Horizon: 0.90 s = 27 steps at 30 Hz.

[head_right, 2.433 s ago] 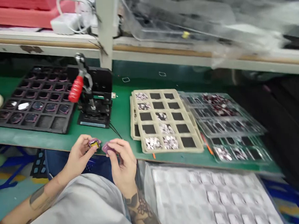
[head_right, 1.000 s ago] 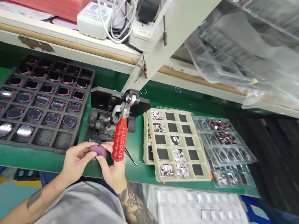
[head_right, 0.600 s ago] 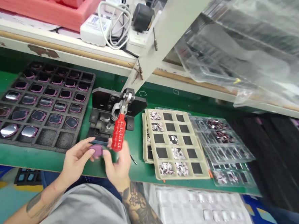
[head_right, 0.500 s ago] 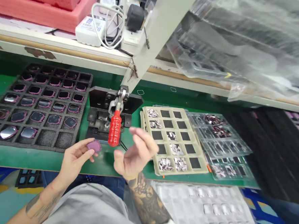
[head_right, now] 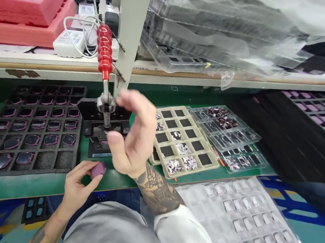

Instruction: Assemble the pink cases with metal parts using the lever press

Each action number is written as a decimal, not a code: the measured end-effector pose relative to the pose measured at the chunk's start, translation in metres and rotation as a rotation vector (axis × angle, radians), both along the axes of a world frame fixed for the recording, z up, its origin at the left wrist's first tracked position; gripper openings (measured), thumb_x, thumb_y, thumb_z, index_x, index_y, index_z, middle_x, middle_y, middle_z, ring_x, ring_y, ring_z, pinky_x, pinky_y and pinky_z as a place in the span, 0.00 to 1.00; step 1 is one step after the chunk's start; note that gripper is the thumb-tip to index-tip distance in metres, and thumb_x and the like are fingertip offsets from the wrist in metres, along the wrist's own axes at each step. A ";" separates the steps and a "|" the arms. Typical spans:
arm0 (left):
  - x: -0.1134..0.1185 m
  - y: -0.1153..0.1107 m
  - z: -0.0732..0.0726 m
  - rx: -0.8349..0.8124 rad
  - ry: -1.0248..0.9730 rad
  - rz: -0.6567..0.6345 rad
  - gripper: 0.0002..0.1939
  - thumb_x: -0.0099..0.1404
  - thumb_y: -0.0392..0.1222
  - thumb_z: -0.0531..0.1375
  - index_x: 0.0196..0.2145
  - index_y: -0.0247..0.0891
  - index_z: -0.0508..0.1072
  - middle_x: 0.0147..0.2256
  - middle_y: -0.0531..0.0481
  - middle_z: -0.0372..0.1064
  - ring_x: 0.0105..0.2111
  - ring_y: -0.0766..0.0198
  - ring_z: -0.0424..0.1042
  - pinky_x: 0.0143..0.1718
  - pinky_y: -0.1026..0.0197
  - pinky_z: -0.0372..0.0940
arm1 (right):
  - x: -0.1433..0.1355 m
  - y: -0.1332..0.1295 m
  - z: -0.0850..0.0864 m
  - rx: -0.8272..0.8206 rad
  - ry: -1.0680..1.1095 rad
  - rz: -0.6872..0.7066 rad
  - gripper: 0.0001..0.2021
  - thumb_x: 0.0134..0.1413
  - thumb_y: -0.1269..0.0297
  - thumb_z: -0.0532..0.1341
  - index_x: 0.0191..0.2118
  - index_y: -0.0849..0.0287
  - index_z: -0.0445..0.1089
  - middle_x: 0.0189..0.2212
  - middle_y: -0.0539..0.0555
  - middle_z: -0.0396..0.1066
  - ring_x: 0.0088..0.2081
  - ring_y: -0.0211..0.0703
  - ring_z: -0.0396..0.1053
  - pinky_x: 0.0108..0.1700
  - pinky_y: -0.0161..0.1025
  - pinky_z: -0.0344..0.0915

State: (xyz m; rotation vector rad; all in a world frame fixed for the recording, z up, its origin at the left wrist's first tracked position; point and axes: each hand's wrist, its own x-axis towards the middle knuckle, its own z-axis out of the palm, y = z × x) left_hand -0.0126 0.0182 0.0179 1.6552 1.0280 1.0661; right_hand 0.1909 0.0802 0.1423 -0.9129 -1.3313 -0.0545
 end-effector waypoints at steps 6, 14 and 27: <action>-0.016 0.021 0.001 0.179 0.274 0.082 0.20 0.82 0.41 0.63 0.68 0.44 0.75 0.57 0.42 0.78 0.48 0.56 0.82 0.55 0.53 0.78 | 0.008 -0.048 -0.124 -0.365 -0.371 0.062 0.22 0.74 0.75 0.59 0.67 0.53 0.73 0.54 0.61 0.80 0.56 0.55 0.79 0.56 0.56 0.81; -0.002 0.044 -0.007 0.422 0.609 0.070 0.20 0.83 0.42 0.59 0.69 0.42 0.74 0.58 0.36 0.75 0.56 0.46 0.80 0.60 0.43 0.78 | 0.006 -0.004 -0.143 -0.860 -0.817 0.048 0.20 0.67 0.82 0.57 0.57 0.65 0.80 0.50 0.68 0.82 0.53 0.61 0.78 0.61 0.57 0.77; 0.050 0.076 0.011 0.300 1.028 -0.112 0.16 0.81 0.35 0.58 0.59 0.41 0.83 0.49 0.36 0.81 0.38 0.52 0.85 0.37 0.56 0.75 | 0.031 -0.078 -0.132 -0.651 -0.356 0.048 0.30 0.77 0.75 0.55 0.78 0.49 0.63 0.66 0.63 0.74 0.67 0.53 0.74 0.69 0.56 0.76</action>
